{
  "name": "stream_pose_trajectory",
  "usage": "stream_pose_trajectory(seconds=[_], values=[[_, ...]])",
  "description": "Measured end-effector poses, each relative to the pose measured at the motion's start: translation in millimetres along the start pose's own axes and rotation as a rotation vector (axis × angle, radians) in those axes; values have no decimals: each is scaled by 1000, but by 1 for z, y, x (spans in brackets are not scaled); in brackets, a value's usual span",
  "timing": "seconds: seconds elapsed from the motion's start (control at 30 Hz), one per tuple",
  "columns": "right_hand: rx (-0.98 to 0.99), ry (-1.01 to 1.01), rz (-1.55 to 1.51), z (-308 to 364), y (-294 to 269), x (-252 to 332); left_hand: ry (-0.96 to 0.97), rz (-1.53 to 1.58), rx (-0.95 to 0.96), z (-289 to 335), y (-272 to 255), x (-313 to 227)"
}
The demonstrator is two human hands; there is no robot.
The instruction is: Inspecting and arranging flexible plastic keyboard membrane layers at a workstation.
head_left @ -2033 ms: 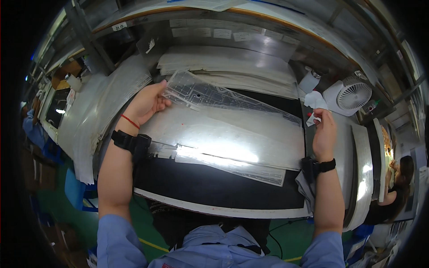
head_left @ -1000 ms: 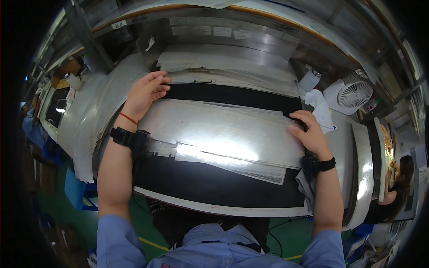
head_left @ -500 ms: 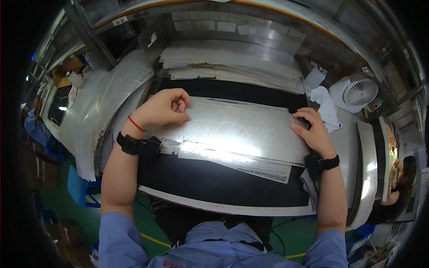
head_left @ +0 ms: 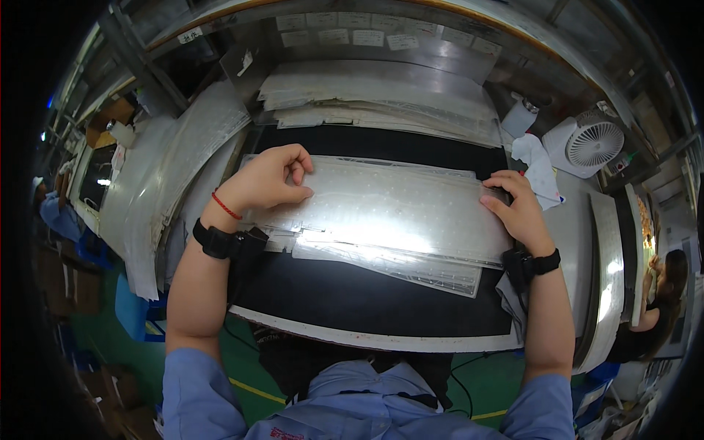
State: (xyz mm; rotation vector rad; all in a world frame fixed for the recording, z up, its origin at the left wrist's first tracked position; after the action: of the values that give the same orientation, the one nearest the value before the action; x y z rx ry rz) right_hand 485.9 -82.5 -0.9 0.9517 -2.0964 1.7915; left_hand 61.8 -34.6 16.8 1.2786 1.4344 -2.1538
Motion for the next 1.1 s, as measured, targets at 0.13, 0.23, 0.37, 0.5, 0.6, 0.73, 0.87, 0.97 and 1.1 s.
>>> stream_pose_trajectory(seconds=[0.13, 0.23, 0.37, 0.5, 0.6, 0.73, 0.87, 0.97, 1.1], values=[[2, 5, -8, -1, 0, 1, -34, 29, -20, 0, -1, 3], [5, 6, -18, 1, 0, 0, -5, -15, -19, 0, 2, 0], [5, 3, -4, 0, 0, 0, -12, -4, 4, 2, -3, 0], [1, 1, 19, 1, -1, 1, -13, 14, 1, 1, -2, 2], [-8, 13, 26, 1, 0, -1, -17, 46, -16, 1, -1, 3], [-26, 16, 28, 0, 0, -3, 21, -88, -30, 4, 0, -2], [-37, 2, 9, 0, -1, -3, -9, 39, -70, 3, -2, 2], [-63, -13, -90, -1, -1, -4, -22, 221, -120, 1, -12, 10], [-157, -26, -309, -2, -2, -7, -14, 462, -227, 1, -28, 24]])
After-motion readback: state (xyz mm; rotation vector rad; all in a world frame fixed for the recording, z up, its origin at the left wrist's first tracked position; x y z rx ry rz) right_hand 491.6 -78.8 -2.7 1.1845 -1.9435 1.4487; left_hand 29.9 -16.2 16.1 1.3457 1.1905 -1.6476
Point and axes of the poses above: each hand's wrist, its own z-axis away from the middle knuckle, its own y-axis out of the palm, x = y × z, the point moved 2 cm from there along -z, towards the middle knuckle, and after that the axes turned 3 degrees about x, right-handed, at the moved point
